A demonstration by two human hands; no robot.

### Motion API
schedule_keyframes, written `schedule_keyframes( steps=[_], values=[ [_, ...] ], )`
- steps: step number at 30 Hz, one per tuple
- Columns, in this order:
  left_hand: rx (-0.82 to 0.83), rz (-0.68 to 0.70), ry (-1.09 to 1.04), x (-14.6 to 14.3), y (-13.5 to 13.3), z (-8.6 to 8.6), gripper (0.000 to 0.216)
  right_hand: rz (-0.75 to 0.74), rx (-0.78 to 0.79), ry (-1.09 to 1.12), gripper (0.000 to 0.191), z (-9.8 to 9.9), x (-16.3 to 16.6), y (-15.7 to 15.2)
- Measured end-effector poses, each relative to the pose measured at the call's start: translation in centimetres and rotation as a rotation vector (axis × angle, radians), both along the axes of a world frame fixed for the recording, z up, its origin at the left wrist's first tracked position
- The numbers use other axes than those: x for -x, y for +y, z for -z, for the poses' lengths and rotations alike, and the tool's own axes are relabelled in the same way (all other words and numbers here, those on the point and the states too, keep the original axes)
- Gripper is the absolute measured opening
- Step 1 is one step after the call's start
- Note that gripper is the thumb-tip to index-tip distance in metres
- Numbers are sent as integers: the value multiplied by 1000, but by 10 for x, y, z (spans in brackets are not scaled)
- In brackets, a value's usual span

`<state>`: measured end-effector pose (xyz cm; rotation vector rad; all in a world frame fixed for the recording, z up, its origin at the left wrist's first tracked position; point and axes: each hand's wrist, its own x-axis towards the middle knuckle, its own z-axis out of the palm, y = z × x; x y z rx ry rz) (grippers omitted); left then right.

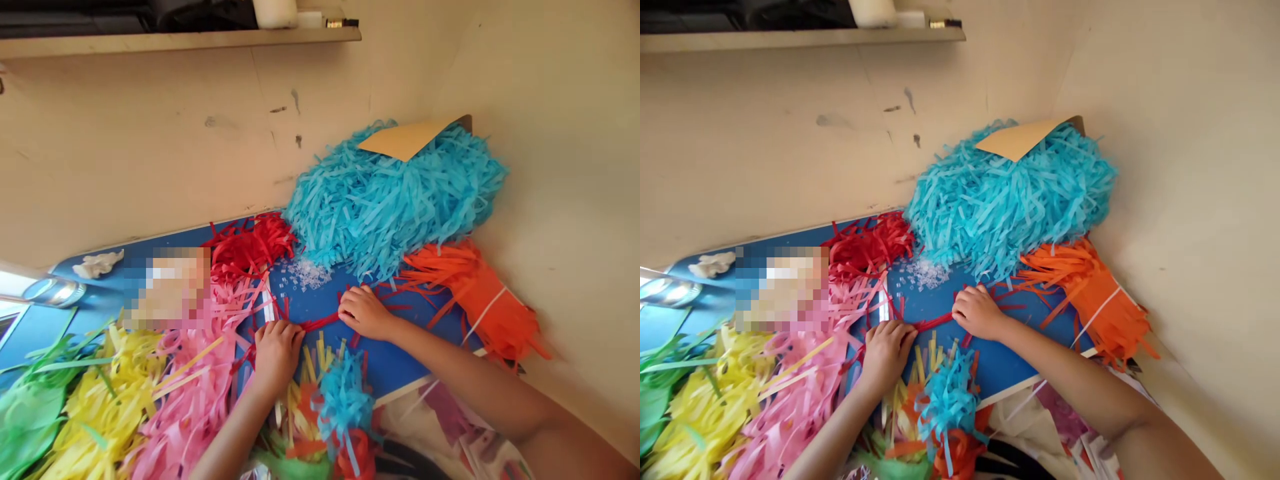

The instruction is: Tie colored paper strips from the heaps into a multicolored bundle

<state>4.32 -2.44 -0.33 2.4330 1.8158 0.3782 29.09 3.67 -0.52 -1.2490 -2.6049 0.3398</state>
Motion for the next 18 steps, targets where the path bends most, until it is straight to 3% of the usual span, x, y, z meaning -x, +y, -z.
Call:
schedule_keyframes(
  steps=[12, 15, 18],
  values=[
    [93, -60, 56, -3, 16, -10, 23, 52, 78, -38, 16, -2, 7, 13],
    [66, -3, 54, -2, 16, -13, 15, 72, 67, -43, 8, -8, 4, 11],
    [-8, 157, 79, -1, 14, -14, 23, -68, -37, -43, 10, -17, 6, 7]
  ],
)
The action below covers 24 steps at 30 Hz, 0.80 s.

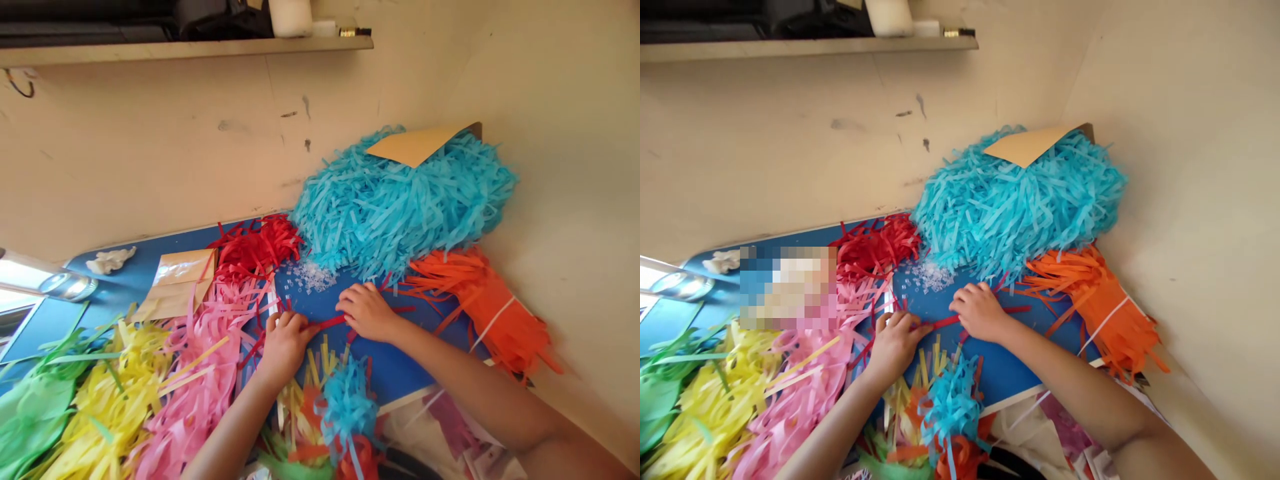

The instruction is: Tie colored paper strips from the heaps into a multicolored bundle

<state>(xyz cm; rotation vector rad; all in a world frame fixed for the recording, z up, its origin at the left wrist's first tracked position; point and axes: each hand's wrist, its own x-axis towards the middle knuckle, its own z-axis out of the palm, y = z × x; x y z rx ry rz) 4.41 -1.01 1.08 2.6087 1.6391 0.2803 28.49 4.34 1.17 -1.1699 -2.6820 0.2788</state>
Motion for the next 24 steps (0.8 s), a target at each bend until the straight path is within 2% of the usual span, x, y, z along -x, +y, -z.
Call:
schedule_keyframes(
  steps=[3, 6, 10, 17, 24],
  values=[
    [-110, 119, 50, -2, -2, -1, 26, -234, -135, -50, 11, -4, 8, -4],
    [-155, 111, 59, -9, -3, -3, 20, -306, -223, -119, 21, 1, 19, -4],
    [-218, 56, 46, -19, -3, -4, 14, -261, -257, -100, 25, 7, 27, 0],
    [-264, 44, 18, -19, -1, 4, 13, -148, -285, -26, 13, 6, 34, -8],
    [-208, 64, 5, -9, -15, 8, 25, -146, -341, 33, 27, 22, 16, -19]
  ],
)
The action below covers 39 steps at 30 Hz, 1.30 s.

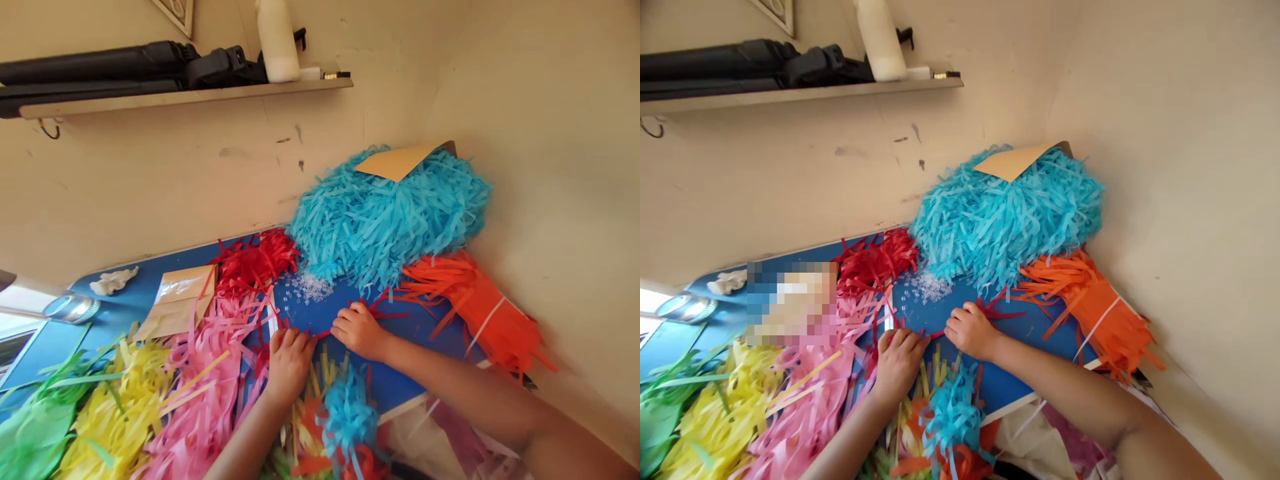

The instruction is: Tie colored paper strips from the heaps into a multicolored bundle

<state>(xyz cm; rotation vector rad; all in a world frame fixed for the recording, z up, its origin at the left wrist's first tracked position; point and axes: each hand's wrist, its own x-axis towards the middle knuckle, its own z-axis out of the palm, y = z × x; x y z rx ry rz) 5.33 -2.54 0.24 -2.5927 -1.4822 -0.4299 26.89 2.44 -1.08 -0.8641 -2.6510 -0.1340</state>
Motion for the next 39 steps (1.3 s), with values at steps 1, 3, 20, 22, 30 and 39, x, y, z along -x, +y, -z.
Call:
schedule_keyframes(
  steps=[1, 3, 20, 22, 30, 39],
  values=[
    [11, 5, 6, 2, -2, 0, 27, -13, 10, 9, 27, 2, -5, 1],
    [50, 0, -26, 6, -3, 2, 30, -23, 61, 43, 27, 4, -15, 4],
    [261, -176, -304, 15, 14, 19, 25, 224, 583, 174, 8, 0, -26, 28],
    [260, -185, -260, 12, 14, 15, 25, 249, 598, 151, 8, -4, -22, 29],
    [196, -78, -53, 8, 10, -1, 24, 344, 619, 38, 11, -19, -12, 32],
    [130, 105, 41, 2, 7, -9, 33, -87, 260, -82, 13, -21, -5, 19]
  ],
)
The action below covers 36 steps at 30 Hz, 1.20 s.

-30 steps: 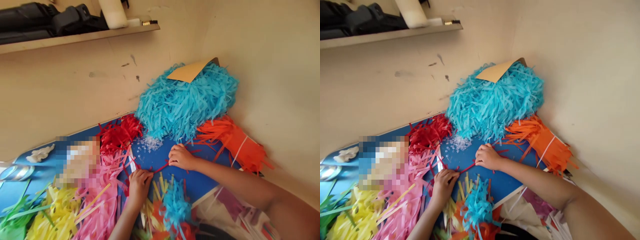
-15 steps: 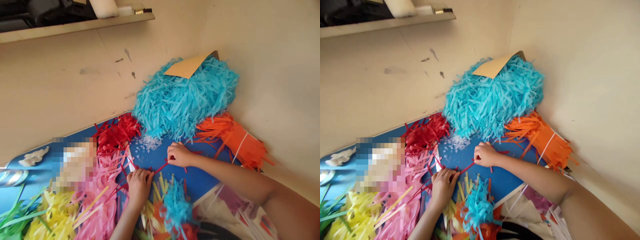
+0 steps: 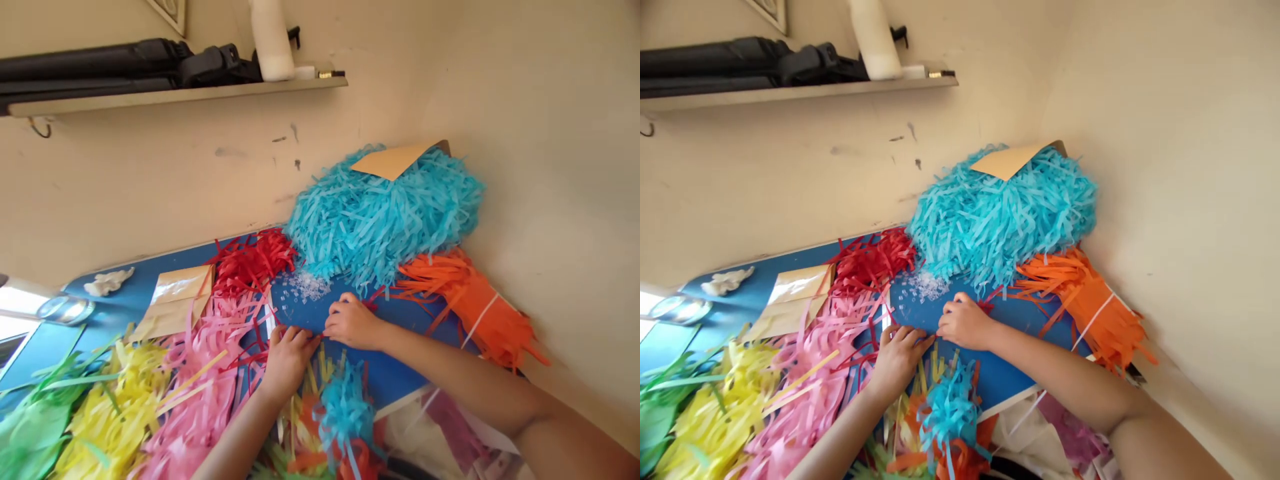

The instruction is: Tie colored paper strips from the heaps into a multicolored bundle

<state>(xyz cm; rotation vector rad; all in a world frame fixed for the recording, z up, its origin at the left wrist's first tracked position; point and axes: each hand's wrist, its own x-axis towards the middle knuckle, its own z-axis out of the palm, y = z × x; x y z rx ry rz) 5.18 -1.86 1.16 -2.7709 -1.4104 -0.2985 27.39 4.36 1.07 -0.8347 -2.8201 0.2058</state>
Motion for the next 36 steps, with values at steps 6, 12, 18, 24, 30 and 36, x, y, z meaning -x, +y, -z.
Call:
schedule_keyframes(
  steps=[6, 12, 18, 24, 30, 36],
  values=[
    [-118, -48, -79, -12, 3, 3, 17, -161, -177, -101, 22, 2, 19, 4],
    [-409, -44, -234, -1, 3, -26, 27, 174, 156, 189, 22, -39, 29, -8],
    [-548, 40, -390, 2, -11, -92, 26, 114, 1292, 743, 40, -94, 29, -14],
    [-419, -220, -681, -11, -30, -93, 10, 225, 1306, 1032, 36, -96, 41, -31],
    [-265, -347, -917, -17, -46, -78, 13, 339, 1408, 1304, 37, -81, 66, -52],
    [-236, -288, -945, -11, -51, -76, 19, 333, 1466, 1430, 32, -81, 80, -57]
  ],
)
